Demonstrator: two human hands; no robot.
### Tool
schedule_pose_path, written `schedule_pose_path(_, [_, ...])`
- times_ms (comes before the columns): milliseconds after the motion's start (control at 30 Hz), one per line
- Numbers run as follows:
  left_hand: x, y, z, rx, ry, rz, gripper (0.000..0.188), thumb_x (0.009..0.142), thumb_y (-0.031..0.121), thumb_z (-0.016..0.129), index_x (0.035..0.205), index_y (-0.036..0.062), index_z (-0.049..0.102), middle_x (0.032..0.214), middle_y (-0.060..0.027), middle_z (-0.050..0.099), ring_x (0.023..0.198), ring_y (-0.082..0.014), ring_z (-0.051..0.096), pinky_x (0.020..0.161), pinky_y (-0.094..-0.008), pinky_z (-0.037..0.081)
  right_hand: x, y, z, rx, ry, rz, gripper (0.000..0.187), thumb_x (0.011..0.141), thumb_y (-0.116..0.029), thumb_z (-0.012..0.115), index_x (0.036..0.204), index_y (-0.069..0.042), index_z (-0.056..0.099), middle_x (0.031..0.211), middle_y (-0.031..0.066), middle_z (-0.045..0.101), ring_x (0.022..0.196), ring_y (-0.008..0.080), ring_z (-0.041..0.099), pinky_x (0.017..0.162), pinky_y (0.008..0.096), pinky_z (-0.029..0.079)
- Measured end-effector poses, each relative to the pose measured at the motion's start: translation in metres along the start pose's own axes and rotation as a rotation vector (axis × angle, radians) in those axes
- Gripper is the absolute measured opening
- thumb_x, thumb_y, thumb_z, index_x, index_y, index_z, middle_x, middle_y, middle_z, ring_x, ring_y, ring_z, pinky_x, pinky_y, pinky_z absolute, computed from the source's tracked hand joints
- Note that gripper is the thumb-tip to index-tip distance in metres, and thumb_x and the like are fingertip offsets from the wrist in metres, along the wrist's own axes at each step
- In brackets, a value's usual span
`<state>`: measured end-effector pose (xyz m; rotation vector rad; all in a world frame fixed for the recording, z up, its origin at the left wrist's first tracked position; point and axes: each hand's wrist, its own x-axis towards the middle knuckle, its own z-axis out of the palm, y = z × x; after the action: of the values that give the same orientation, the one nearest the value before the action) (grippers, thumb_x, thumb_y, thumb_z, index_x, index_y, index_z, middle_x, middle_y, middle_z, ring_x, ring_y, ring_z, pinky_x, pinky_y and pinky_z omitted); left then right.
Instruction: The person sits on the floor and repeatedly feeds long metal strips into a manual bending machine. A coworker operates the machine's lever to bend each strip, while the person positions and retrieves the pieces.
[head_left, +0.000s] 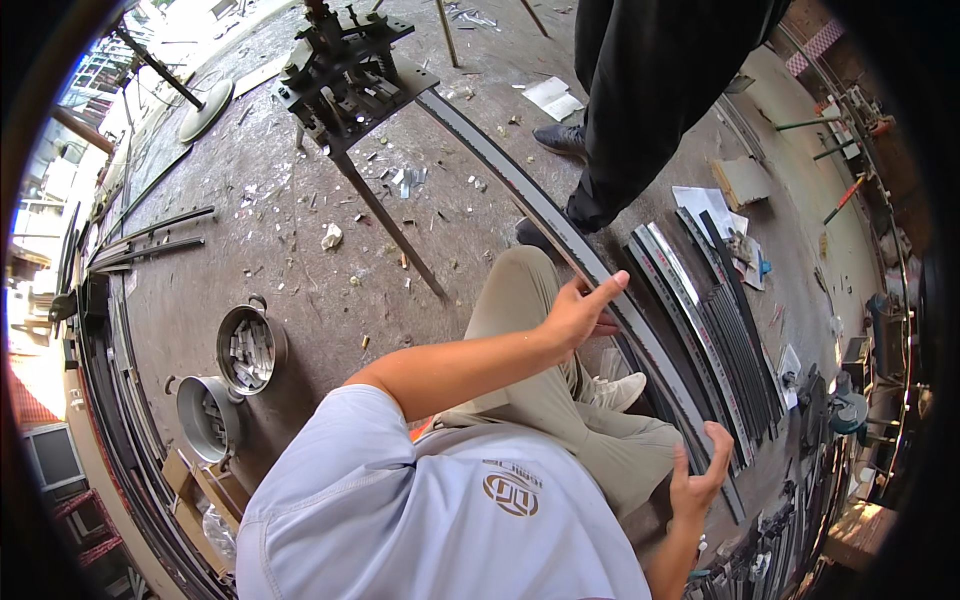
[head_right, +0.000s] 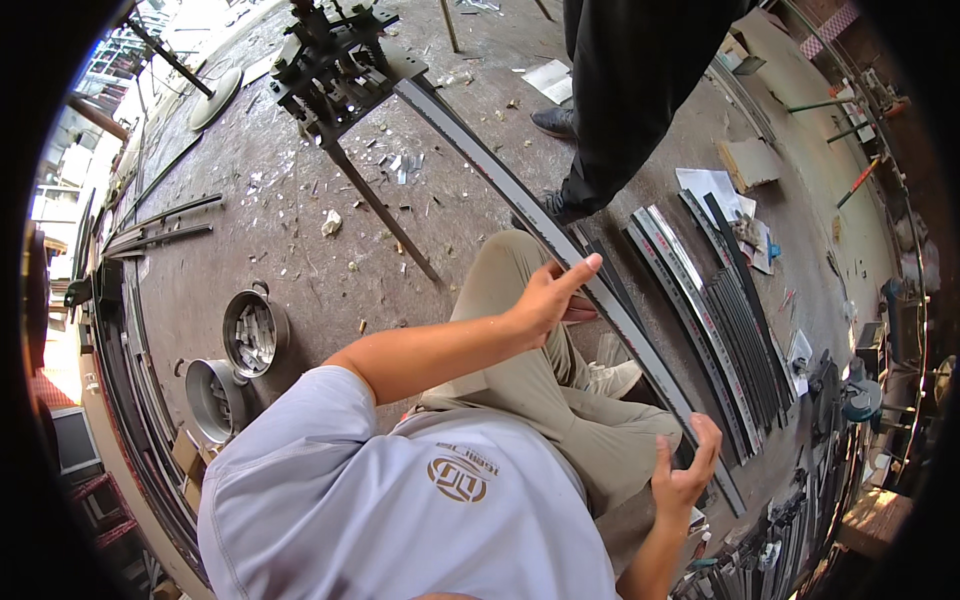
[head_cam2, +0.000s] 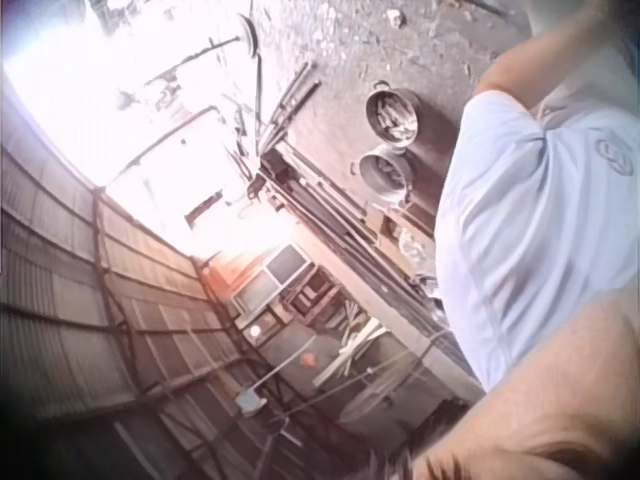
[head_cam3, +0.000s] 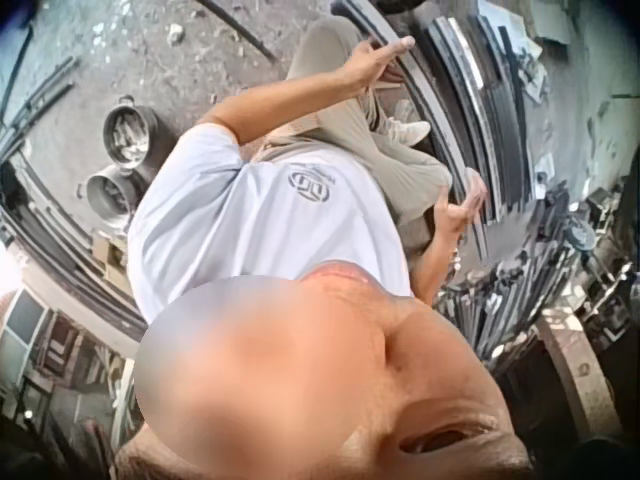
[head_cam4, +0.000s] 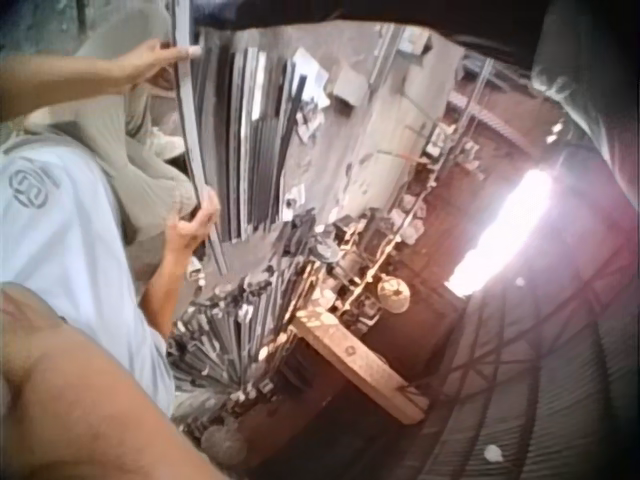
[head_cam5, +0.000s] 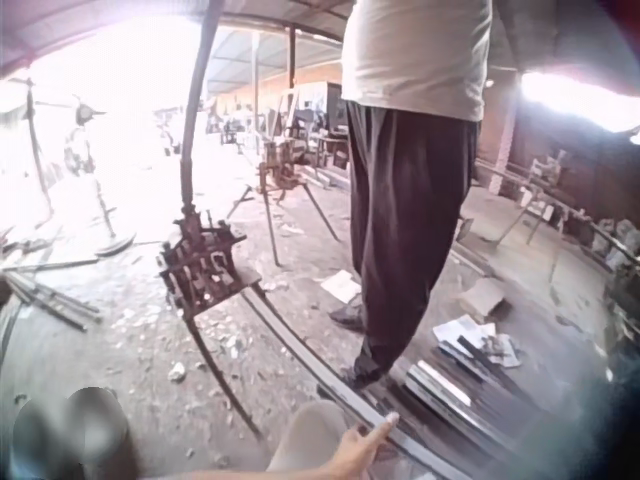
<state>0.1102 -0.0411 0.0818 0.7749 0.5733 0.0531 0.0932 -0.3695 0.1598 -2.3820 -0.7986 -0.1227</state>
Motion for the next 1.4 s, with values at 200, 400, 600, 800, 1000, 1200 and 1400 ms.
schedule_pose_path(200, [0.009, 0.030, -0.029, 0.055, 0.070, 0.025, 0.083, 0.088, 0.062, 0.077, 0.131, -0.0042, 0.053, 0.114, -0.0146, 0.069, 0.076, -0.0212, 0.074, 0.074, -0.0372, 0.065, -0.028, 0.099, -0.040, -0.308, -0.351, 0.255, 0.064, 0.070, -0.026, 0.092, 0.124, -0.003, 0.065, 0.113, 0.0213, 0.071, 0.106, 0.0402, 0.067, 0.093, 0.0470, 0.052])
schedule_pose_path(400, [0.040, 0.055, -0.062, 0.079, 0.179, 0.033, 0.070, 0.090, 0.059, 0.075, 0.129, 0.0041, 0.057, 0.109, -0.0107, 0.071, 0.075, -0.0213, 0.073, 0.070, -0.0375, 0.064, -0.015, 0.120, -0.054, -0.363, -0.503, 0.504, 0.058, 0.075, -0.047, 0.089, 0.100, 0.002, 0.071, 0.090, 0.0239, 0.073, 0.088, 0.0420, 0.071, 0.081, 0.0498, 0.054])
schedule_pose_path(600, [0.048, 0.074, -0.078, 0.088, 0.192, 0.044, 0.071, 0.089, 0.060, 0.075, 0.130, 0.0056, 0.055, 0.106, -0.0104, 0.074, 0.075, -0.0217, 0.077, 0.071, -0.0360, 0.066, -0.007, 0.133, -0.043, -0.391, -0.447, 0.390, 0.059, 0.077, -0.054, 0.086, 0.099, -0.001, 0.072, 0.085, 0.0213, 0.073, 0.086, 0.0439, 0.070, 0.078, 0.0501, 0.053])
schedule_pose_path(800, [0.049, 0.074, -0.080, 0.087, 0.187, 0.049, 0.071, 0.089, 0.060, 0.075, 0.130, 0.0054, 0.054, 0.106, -0.0104, 0.074, 0.076, -0.0216, 0.077, 0.070, -0.0349, 0.065, -0.004, 0.130, -0.043, -0.386, -0.418, 0.359, 0.058, 0.078, -0.054, 0.086, 0.096, -0.001, 0.071, 0.083, 0.0213, 0.073, 0.082, 0.0440, 0.070, 0.076, 0.0506, 0.053])
schedule_pose_path(1000, [0.044, 0.074, -0.078, 0.089, 0.221, 0.057, 0.068, 0.090, 0.059, 0.074, 0.129, 0.0062, 0.055, 0.106, -0.0104, 0.074, 0.077, -0.0221, 0.077, 0.071, -0.0352, 0.065, -0.001, 0.127, -0.044, -0.429, -0.432, 0.357, 0.057, 0.077, -0.052, 0.087, 0.096, 0.000, 0.071, 0.082, 0.0218, 0.072, 0.082, 0.0449, 0.069, 0.076, 0.0508, 0.053])
schedule_pose_path(1200, [0.053, 0.079, -0.088, 0.093, 0.187, 0.067, 0.067, 0.091, 0.060, 0.073, 0.125, 0.0041, 0.058, 0.106, -0.0109, 0.074, 0.080, -0.0219, 0.077, 0.076, -0.0363, 0.065, 0.012, 0.121, -0.036, -0.391, -0.392, 0.354, 0.058, 0.074, -0.054, 0.086, 0.094, -0.002, 0.071, 0.085, 0.0249, 0.072, 0.086, 0.0470, 0.069, 0.078, 0.0528, 0.053])
schedule_pose_path(1400, [0.066, 0.091, -0.087, 0.084, 0.258, 0.116, 0.066, 0.093, 0.061, 0.071, 0.123, 0.0036, 0.060, 0.102, -0.0088, 0.073, 0.083, -0.0210, 0.074, 0.078, -0.0358, 0.063, 0.042, 0.129, -0.022, -0.482, -0.395, 0.256, 0.070, 0.075, -0.062, 0.083, 0.103, 0.001, 0.072, 0.089, 0.0289, 0.070, 0.091, 0.0519, 0.065, 0.082, 0.0559, 0.051])
